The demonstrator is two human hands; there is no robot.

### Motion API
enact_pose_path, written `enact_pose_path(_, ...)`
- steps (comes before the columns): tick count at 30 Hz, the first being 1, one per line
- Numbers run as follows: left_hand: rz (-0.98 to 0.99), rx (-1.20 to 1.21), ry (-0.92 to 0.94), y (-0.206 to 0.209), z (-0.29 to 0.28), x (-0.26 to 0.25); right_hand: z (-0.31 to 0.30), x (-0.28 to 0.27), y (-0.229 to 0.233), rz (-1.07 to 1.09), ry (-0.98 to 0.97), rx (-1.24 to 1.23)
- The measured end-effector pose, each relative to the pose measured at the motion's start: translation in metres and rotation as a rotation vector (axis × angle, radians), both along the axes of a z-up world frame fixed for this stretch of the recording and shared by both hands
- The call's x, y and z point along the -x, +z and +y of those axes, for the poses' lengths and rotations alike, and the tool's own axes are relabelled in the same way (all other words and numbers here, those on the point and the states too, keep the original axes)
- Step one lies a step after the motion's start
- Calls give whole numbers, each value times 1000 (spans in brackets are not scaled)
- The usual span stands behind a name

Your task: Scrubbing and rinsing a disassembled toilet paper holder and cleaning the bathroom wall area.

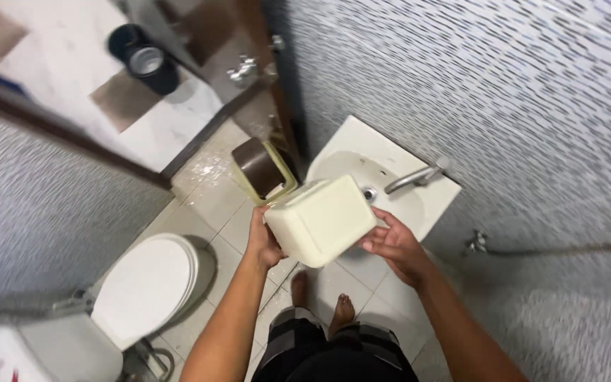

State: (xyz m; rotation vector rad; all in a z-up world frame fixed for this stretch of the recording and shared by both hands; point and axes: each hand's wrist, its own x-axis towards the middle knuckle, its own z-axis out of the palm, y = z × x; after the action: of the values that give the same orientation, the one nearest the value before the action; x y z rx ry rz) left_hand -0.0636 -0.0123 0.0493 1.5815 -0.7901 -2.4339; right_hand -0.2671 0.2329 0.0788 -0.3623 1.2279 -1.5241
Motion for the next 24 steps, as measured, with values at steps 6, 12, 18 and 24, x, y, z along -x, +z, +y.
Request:
enact_pose_path(6,215,-272,104,41,17,-54,-63,-16,25,859,145,-30)
enact_pose_path(12,441,-507,184,-53,2,-123,-162,-76,29,582,310,523)
enact_pose_path(18,498,-196,117,-46,-29,-221,-243,-142,27,823,525,339)
enact_pose_path(24,-371,499,304,-13,-46,-290,-297,-251,14,280,569,22)
